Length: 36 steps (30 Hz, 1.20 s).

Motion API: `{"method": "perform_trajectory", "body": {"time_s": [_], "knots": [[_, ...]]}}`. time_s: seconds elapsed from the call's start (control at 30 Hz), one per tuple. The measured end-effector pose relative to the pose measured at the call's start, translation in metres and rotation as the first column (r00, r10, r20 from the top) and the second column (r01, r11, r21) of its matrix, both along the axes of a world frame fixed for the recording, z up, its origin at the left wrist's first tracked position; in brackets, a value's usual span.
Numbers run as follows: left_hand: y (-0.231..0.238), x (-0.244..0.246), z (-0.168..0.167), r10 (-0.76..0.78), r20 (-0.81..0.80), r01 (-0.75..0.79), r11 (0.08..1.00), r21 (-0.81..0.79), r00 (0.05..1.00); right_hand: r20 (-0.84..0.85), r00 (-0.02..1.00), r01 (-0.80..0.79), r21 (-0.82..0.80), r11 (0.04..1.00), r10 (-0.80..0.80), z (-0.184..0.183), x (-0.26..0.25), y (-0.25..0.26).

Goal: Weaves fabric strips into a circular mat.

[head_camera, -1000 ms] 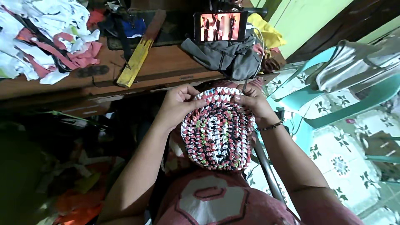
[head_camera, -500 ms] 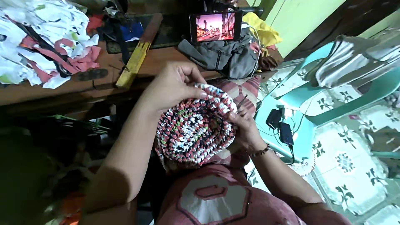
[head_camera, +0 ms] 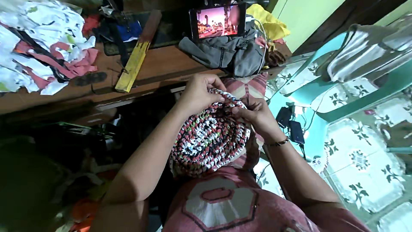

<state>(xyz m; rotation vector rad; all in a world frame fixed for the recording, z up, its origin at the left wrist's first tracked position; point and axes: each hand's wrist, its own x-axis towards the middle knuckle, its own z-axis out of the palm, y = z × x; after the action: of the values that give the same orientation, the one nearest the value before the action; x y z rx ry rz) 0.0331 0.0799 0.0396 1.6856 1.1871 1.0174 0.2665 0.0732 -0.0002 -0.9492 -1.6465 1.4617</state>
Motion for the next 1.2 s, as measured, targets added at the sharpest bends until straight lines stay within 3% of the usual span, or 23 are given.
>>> {"method": "perform_trajectory", "body": {"time_s": [0.13,0.33,0.47,0.6,0.67,0.83,0.9,0.97,1.07,1.13,1.2], "knots": [[0.011,0.015,-0.003,-0.191,0.036,0.192,0.981,-0.040,0.981,0.156,0.987,0.028,0.053,0.998,-0.036,0.007,0.010,0.002],[0.033,-0.018,0.000,-0.429,-0.065,0.394,0.870,-0.296,0.901,0.049,0.999,-0.005,-0.089,0.996,0.010,-0.008,0.018,0.001],[0.029,-0.009,-0.006,-0.285,-0.216,0.244,0.949,-0.198,0.934,-0.010,0.999,0.031,-0.141,0.990,-0.032,-0.017,0.013,0.000],[0.019,0.010,-0.017,-0.122,-0.371,0.127,0.992,-0.010,0.921,0.012,0.992,0.123,-0.078,0.989,-0.123,-0.026,0.011,0.000],[0.018,0.010,-0.019,-0.151,-0.376,0.160,0.987,-0.007,0.914,0.018,0.990,0.138,-0.085,0.987,-0.137,-0.028,0.013,-0.004],[0.021,0.011,-0.011,-0.318,-0.263,0.269,0.941,-0.205,0.911,-0.021,0.999,0.042,-0.185,0.982,-0.047,-0.027,0.016,-0.001],[0.017,0.021,-0.014,-0.204,-0.321,0.176,0.978,-0.114,0.925,-0.021,0.999,0.027,-0.191,0.981,-0.032,-0.026,0.017,0.000],[0.007,0.029,-0.022,-0.001,-0.407,0.063,0.988,0.140,0.913,-0.032,0.998,0.040,-0.185,0.982,-0.047,-0.027,0.018,0.001],[-0.025,0.037,-0.045,0.320,-0.330,-0.099,0.835,0.541,0.888,-0.022,0.996,0.082,-0.234,0.969,-0.090,-0.029,0.021,-0.002],[-0.048,0.043,-0.069,0.365,-0.346,-0.075,0.774,0.628,0.864,-0.005,0.996,0.090,-0.245,0.965,-0.094,-0.030,0.023,-0.004],[-0.064,0.048,-0.091,0.339,-0.407,-0.016,0.785,0.620,0.848,0.027,0.997,0.080,-0.248,0.966,-0.075,-0.029,0.025,-0.004]]}}
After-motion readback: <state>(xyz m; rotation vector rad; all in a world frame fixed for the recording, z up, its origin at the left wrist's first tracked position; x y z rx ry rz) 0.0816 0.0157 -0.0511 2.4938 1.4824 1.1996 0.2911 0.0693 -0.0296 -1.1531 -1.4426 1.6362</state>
